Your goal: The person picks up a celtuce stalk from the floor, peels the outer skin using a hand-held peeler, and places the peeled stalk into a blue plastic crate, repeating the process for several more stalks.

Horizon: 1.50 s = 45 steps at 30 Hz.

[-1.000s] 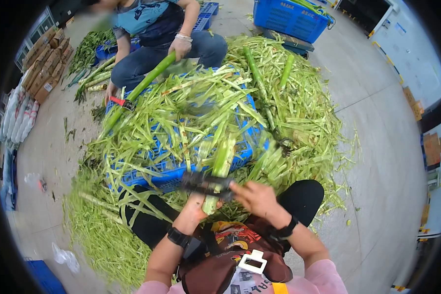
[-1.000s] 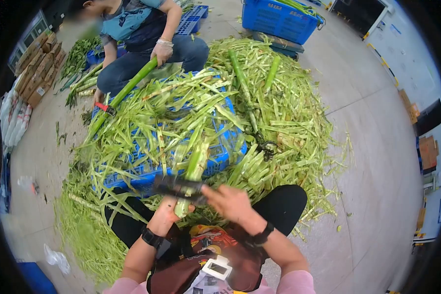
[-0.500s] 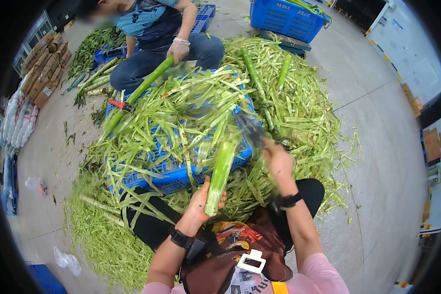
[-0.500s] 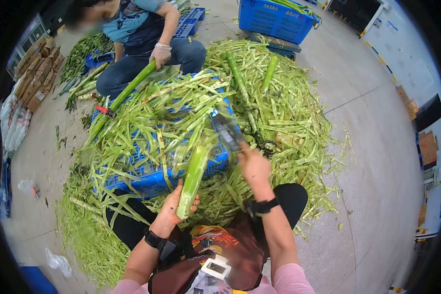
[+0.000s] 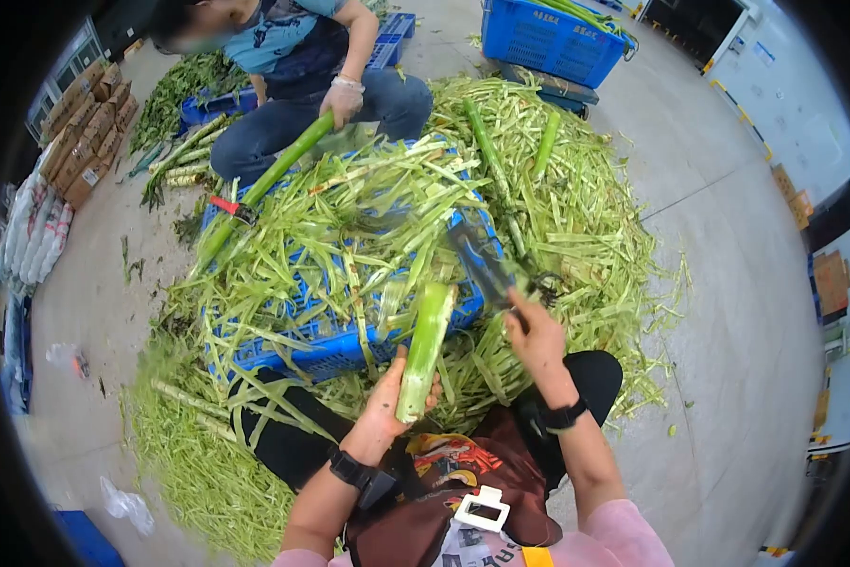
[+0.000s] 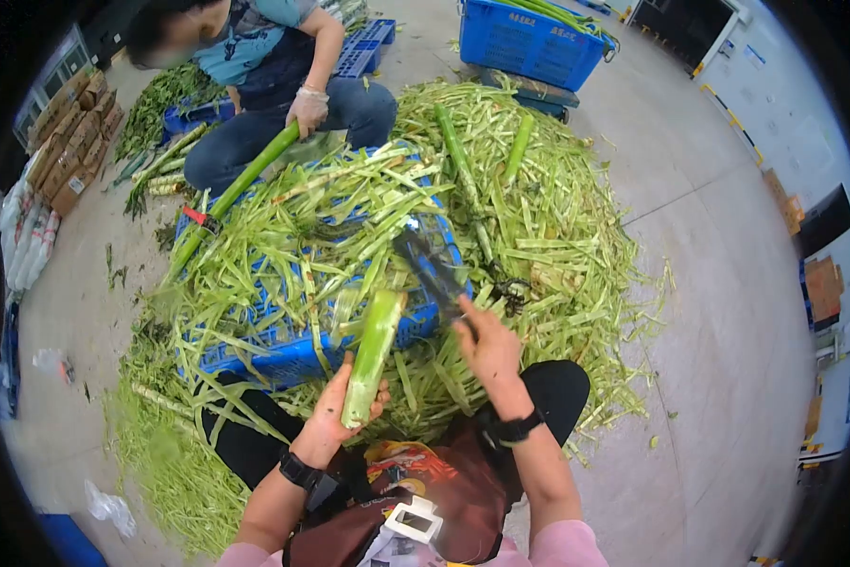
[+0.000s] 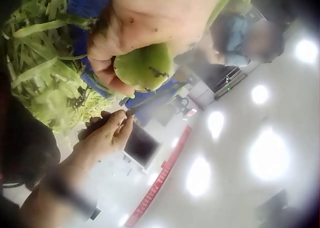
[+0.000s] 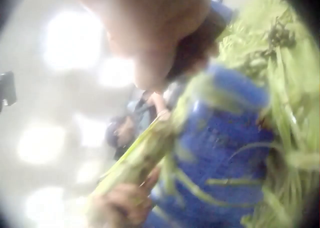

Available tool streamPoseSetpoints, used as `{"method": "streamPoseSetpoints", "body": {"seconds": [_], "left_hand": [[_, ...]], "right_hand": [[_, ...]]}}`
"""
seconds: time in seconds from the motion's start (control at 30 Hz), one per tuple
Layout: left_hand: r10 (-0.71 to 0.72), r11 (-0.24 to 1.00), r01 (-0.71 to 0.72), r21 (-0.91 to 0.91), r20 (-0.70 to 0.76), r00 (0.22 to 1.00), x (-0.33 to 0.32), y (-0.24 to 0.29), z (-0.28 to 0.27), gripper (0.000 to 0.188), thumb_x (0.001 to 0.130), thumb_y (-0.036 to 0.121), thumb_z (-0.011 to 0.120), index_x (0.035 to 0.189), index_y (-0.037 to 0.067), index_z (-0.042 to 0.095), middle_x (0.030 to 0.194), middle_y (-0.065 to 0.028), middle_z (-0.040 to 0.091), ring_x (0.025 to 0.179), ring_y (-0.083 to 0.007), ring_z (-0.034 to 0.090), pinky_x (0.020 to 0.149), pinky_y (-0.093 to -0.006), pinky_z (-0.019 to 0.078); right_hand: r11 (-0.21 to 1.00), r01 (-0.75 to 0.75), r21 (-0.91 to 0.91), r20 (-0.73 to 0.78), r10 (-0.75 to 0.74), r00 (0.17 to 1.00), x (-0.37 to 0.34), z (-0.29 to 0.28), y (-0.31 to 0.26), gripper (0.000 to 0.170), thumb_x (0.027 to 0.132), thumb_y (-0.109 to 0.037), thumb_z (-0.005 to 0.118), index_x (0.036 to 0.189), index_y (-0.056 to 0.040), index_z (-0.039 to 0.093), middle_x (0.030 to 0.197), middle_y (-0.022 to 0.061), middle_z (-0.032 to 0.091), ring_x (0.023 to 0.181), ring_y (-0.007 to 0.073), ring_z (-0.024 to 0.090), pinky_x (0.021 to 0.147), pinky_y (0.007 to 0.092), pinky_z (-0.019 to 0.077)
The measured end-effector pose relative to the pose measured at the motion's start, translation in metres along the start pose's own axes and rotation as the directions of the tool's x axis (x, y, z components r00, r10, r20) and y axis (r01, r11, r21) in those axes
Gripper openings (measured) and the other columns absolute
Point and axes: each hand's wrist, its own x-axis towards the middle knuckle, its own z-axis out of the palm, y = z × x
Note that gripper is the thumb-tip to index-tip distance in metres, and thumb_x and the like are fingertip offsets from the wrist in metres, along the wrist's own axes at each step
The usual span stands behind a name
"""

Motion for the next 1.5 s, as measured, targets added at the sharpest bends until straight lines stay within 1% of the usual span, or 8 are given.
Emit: {"method": "streamPoseSetpoints", "body": {"seconds": [0.17,0.33,0.6,0.77,1.0,1.2,1.4,1.5], "left_hand": [[0.103,0.991,-0.123,-0.046,-0.307,0.946,0.0,0.001,0.022,0.051,0.092,0.053,0.046,0.11,0.007,0.056,0.085,-0.0087,0.061,0.072,-0.0222,0.06,0.056,-0.0315,0.0497],[0.022,0.999,-0.02,0.05,-0.035,0.999,-0.002,0.006,-0.011,0.049,0.094,0.049,0.043,0.112,0.005,0.054,0.087,-0.0123,0.061,0.075,-0.0255,0.061,0.062,-0.0345,0.0534],[0.084,0.996,-0.087,0.003,-0.304,0.949,-0.002,0.004,0.019,0.042,0.095,0.042,0.046,0.106,0.003,0.056,0.087,-0.0115,0.061,0.066,-0.0255,0.058,0.06,-0.0368,0.0522],[0.072,0.977,-0.045,0.207,-0.126,0.989,-0.001,0.008,0.001,0.049,0.096,0.05,0.038,0.109,0.006,0.054,0.088,-0.0102,0.059,0.07,-0.023,0.057,0.055,-0.032,0.0502],[0.139,0.99,-0.142,0.013,-0.315,0.939,-0.003,0.003,0.023,0.043,0.095,0.046,0.044,0.111,0.007,0.054,0.091,-0.0105,0.06,0.072,-0.0237,0.058,0.056,-0.0335,0.0504],[0.013,1.0,-0.012,-0.018,0.062,0.998,0.003,0.011,-0.017,0.044,0.096,0.045,0.043,0.112,0.005,0.053,0.094,-0.0129,0.058,0.08,-0.0237,0.055,0.06,-0.0323,0.0509],[0.167,0.984,-0.147,0.104,-0.223,0.961,0.009,0.004,-0.009,0.047,0.095,0.048,0.043,0.112,0.004,0.052,0.091,-0.0121,0.059,0.074,-0.0228,0.057,0.062,-0.0315,0.0522],[0.107,0.98,-0.083,0.18,-0.131,0.986,0.004,0.008,-0.009,0.048,0.097,0.047,0.037,0.115,0.005,0.051,0.087,-0.0103,0.058,0.07,-0.0213,0.057,0.059,-0.0304,0.0507]], "right_hand": [[0.911,0.36,0.201,0.271,-0.404,0.874,-0.049,-0.019,-0.072,0.045,0.077,-0.028,0.069,0.12,-0.024,0.058,0.077,0.008,0.055,0.059,0.0271,0.058,0.051,0.0374,0.0475],[0.988,-0.092,-0.123,0.001,0.093,0.996,0.008,0.006,-0.002,0.042,0.077,-0.021,0.069,0.118,-0.0218,0.06,0.073,0.0072,0.057,0.057,0.0269,0.058,0.051,0.0367,0.048],[0.878,0.438,0.194,0.19,-0.471,0.861,-0.046,-0.016,-0.072,0.044,0.075,-0.027,0.07,0.118,-0.0253,0.06,0.064,0.0033,0.045,0.05,0.0205,0.052,0.043,0.034,0.0438],[0.995,-0.072,-0.063,-0.003,0.072,0.997,0.007,0.007,-0.006,0.04,0.081,-0.027,0.065,0.12,-0.0209,0.059,0.073,0.008,0.057,0.061,0.0278,0.058,0.051,0.0379,0.0477],[0.911,0.381,0.156,0.214,-0.407,0.888,-0.043,-0.019,-0.073,0.04,0.078,-0.026,0.068,0.118,-0.0246,0.061,0.068,0.0039,0.05,0.055,0.0214,0.056,0.047,0.0321,0.0459],[0.994,-0.092,-0.052,-0.029,0.091,0.995,0.009,0.003,0.002,0.036,0.083,-0.026,0.064,0.118,-0.019,0.06,0.075,0.0086,0.058,0.056,0.0296,0.058,0.048,0.0395,0.0461],[0.906,0.413,0.098,0.245,-0.424,0.872,-0.038,-0.022,-0.071,0.044,0.076,-0.026,0.071,0.119,-0.024,0.06,0.069,0.0053,0.051,0.054,0.0234,0.056,0.047,0.0327,0.0452],[0.97,0.241,0.04,0.151,-0.244,0.958,-0.021,0.006,-0.039,0.043,0.077,-0.025,0.07,0.119,-0.0227,0.061,0.074,0.0063,0.056,0.058,0.0251,0.058,0.049,0.0353,0.0459]]}}
